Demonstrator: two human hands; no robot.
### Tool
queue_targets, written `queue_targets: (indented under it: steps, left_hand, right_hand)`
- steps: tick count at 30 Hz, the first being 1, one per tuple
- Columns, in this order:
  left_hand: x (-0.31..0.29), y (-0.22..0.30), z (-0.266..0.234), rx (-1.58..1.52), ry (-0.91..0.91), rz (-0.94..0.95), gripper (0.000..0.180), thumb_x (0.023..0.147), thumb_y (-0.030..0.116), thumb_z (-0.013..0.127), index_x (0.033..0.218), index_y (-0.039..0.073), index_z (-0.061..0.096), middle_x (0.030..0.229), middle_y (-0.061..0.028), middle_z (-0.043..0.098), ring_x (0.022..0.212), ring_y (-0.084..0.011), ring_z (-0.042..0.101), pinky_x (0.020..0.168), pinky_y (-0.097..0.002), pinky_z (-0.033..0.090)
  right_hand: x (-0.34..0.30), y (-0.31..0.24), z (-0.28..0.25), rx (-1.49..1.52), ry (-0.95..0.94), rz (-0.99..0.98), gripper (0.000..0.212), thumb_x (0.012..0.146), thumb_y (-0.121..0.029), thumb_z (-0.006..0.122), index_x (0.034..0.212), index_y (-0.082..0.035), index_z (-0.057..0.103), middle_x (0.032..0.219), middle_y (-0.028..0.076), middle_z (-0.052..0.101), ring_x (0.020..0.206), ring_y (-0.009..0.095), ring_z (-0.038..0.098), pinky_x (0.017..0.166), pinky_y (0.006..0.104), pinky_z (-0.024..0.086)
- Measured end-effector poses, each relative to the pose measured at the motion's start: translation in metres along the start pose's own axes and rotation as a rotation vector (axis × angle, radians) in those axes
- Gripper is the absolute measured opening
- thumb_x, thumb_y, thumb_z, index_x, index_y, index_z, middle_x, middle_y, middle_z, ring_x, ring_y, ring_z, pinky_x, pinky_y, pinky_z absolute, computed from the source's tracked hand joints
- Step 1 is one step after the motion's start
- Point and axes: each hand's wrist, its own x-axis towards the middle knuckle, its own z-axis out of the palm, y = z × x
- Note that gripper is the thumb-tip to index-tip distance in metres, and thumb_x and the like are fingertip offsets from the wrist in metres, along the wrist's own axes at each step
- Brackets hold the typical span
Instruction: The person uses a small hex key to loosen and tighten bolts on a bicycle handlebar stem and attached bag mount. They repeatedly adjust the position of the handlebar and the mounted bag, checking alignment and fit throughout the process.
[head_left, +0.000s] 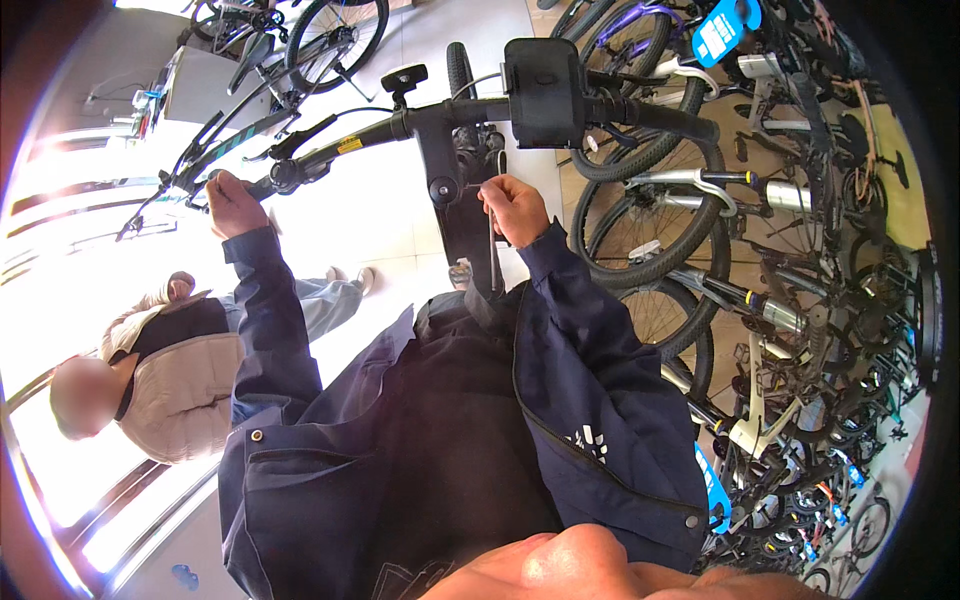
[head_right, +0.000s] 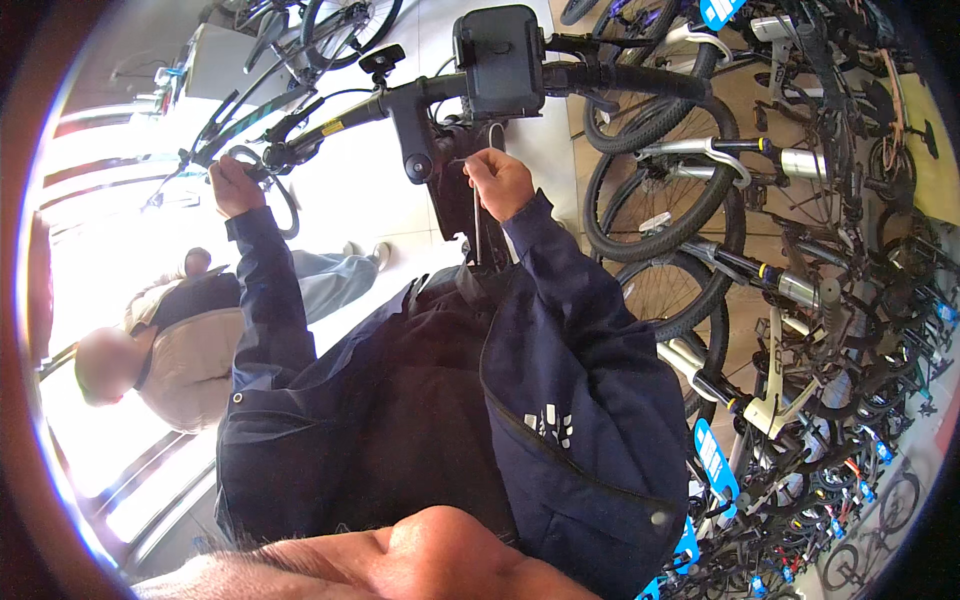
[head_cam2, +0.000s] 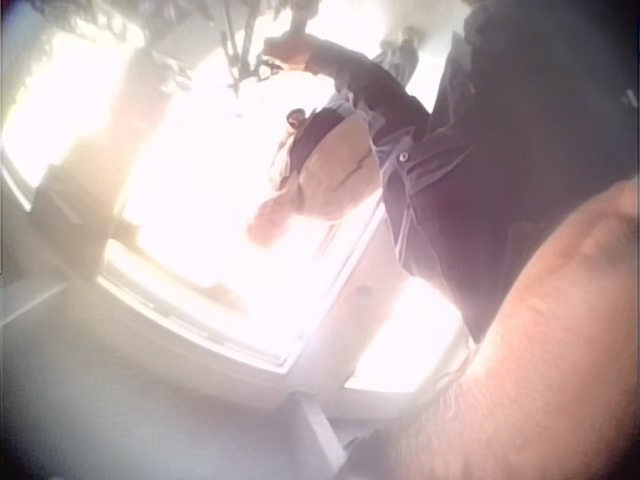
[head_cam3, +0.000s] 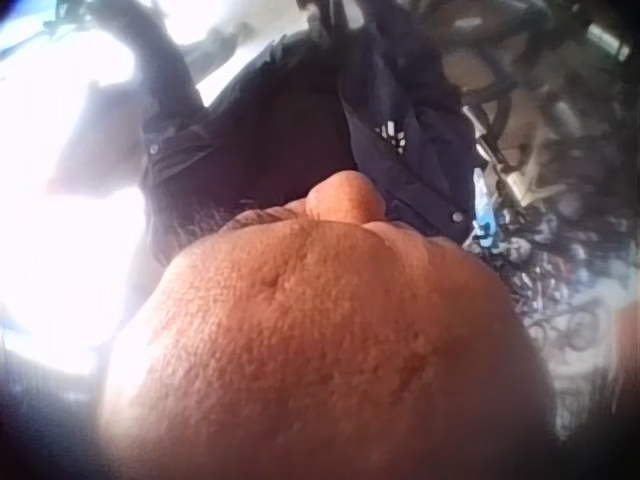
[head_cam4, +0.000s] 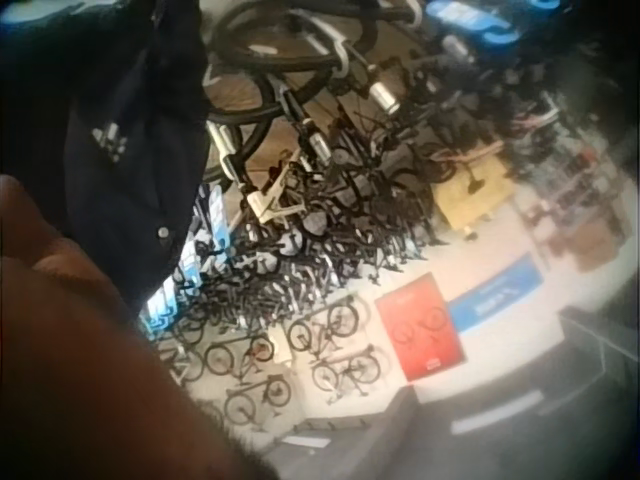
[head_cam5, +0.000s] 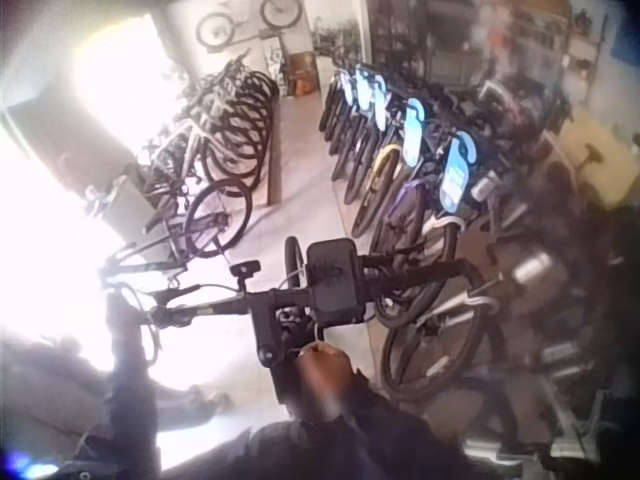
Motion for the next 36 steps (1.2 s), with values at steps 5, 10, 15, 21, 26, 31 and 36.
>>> queue_targets:
  steps: [5,10,15,21,26,31,36]
  left_hand:
    - [-0.001,0.001,-0.001,-0.018,0.020,0.041,0.035,0.108,0.039,0.047,0.093,0.011,0.062,0.074,-0.0014,0.071,0.069,-0.0211,0.070,0.067,-0.0370,0.053]
    - [-0.001,-0.001,-0.001,-0.065,0.010,0.073,0.035,0.109,0.038,0.047,0.093,0.011,0.062,0.073,-0.0016,0.071,0.069,-0.0206,0.071,0.066,-0.0370,0.054]
    - [-0.003,0.002,-0.001,-0.063,0.023,0.082,0.034,0.109,0.038,0.047,0.095,0.011,0.062,0.073,-0.0012,0.070,0.068,-0.0207,0.070,0.065,-0.0369,0.054]
    - [-0.004,0.005,-0.001,-0.036,0.013,0.038,0.031,0.108,0.037,0.049,0.098,0.011,0.062,0.072,-0.0021,0.071,0.067,-0.0219,0.070,0.065,-0.0374,0.054]
    - [-0.002,0.003,0.003,-0.018,0.012,0.017,0.030,0.107,0.038,0.049,0.100,0.012,0.062,0.072,-0.0035,0.072,0.068,-0.0265,0.071,0.065,-0.0400,0.054]
    - [-0.004,0.005,0.003,0.004,0.052,0.057,0.031,0.107,0.038,0.051,0.095,0.012,0.062,0.071,-0.0037,0.073,0.068,-0.0300,0.072,0.063,-0.0437,0.054]
    - [-0.006,0.015,0.002,-0.050,0.078,0.099,0.031,0.106,0.038,0.051,0.093,0.012,0.063,0.070,-0.0047,0.072,0.067,-0.0328,0.071,0.062,-0.0439,0.054]
  right_hand:
    - [0.001,-0.005,-0.002,-0.011,-0.027,0.028,0.023,0.102,-0.023,0.063,0.093,-0.002,0.067,0.074,0.002,0.064,0.055,0.006,0.055,0.048,0.0241,0.045]
    - [-0.003,-0.011,-0.003,0.008,-0.051,0.105,0.023,0.103,-0.023,0.061,0.095,-0.002,0.065,0.075,0.002,0.062,0.056,0.006,0.054,0.048,0.0228,0.046]
    - [-0.006,-0.019,-0.004,-0.018,-0.059,0.147,0.024,0.103,-0.024,0.061,0.095,-0.002,0.066,0.076,0.002,0.063,0.055,0.006,0.054,0.049,0.0224,0.048]
    - [0.015,-0.034,-0.020,0.021,-0.184,0.461,0.025,0.101,-0.025,0.064,0.091,-0.002,0.066,0.076,0.001,0.062,0.056,0.004,0.053,0.048,0.0211,0.048]
    - [0.017,-0.056,-0.019,-0.040,-0.201,0.527,0.027,0.101,-0.026,0.064,0.093,-0.001,0.068,0.076,0.001,0.061,0.058,0.004,0.054,0.048,0.0201,0.049]
    - [-0.047,-0.068,0.013,-0.040,-0.286,0.480,0.026,0.104,-0.025,0.058,0.119,-0.005,0.059,0.081,0.002,0.063,0.066,0.008,0.058,0.055,0.0234,0.051]
    - [-0.088,-0.015,0.020,-0.212,-0.179,0.190,0.012,0.104,-0.015,0.046,0.110,-0.005,0.050,0.075,0.003,0.059,0.058,0.011,0.056,0.051,0.0282,0.048]
